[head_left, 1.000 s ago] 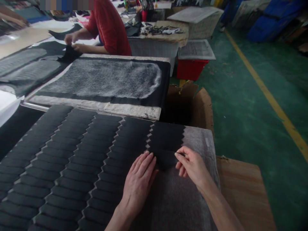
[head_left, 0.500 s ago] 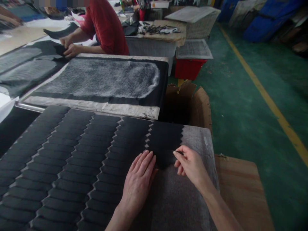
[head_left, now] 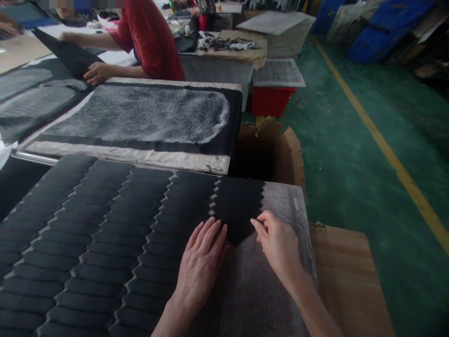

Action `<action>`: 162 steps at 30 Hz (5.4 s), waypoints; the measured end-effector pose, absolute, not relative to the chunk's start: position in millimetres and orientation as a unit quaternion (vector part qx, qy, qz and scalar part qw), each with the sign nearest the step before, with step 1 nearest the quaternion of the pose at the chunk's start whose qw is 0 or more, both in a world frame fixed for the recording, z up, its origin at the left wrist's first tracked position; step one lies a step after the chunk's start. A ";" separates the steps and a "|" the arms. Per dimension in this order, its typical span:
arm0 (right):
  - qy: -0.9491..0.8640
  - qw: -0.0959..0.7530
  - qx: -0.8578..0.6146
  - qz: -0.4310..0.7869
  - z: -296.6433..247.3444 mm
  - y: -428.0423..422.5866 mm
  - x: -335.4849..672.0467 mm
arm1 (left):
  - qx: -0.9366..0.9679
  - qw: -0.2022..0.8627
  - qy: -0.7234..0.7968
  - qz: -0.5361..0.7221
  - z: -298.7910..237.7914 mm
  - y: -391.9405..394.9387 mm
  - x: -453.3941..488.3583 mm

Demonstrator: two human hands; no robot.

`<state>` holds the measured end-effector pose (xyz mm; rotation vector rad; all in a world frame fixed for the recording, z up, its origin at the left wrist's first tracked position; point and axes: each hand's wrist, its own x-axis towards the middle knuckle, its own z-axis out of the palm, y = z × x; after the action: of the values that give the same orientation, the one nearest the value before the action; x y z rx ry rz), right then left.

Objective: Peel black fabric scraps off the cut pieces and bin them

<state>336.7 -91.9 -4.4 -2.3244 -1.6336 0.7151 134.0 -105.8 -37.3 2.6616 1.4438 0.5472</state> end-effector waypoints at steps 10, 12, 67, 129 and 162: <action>-0.551 0.086 -0.804 0.208 -8.2 -91.6 347.7 | 0.865 0.039 0.476 0.154 -39.2 -105.1 135.5; -0.542 0.093 -0.804 0.224 -7.2 -91.0 351.3 | 0.863 0.043 0.480 0.152 -35.5 -104.5 137.2; -0.427 0.382 -0.671 0.470 1.4 -79.4 466.6 | 0.523 0.557 0.499 0.408 -15.8 -54.0 271.2; -0.394 0.419 -0.700 0.424 -37.2 -34.4 505.4 | 0.928 0.012 0.367 0.066 -25.2 -46.7 273.1; -0.396 0.407 -0.766 0.300 -34.8 -57.6 506.0 | 0.916 0.088 0.383 0.083 -18.5 -47.9 269.0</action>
<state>506.0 -57.6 -34.8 -1.9312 -0.9995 0.7576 269.0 -47.9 -18.5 2.7261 1.1411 0.2475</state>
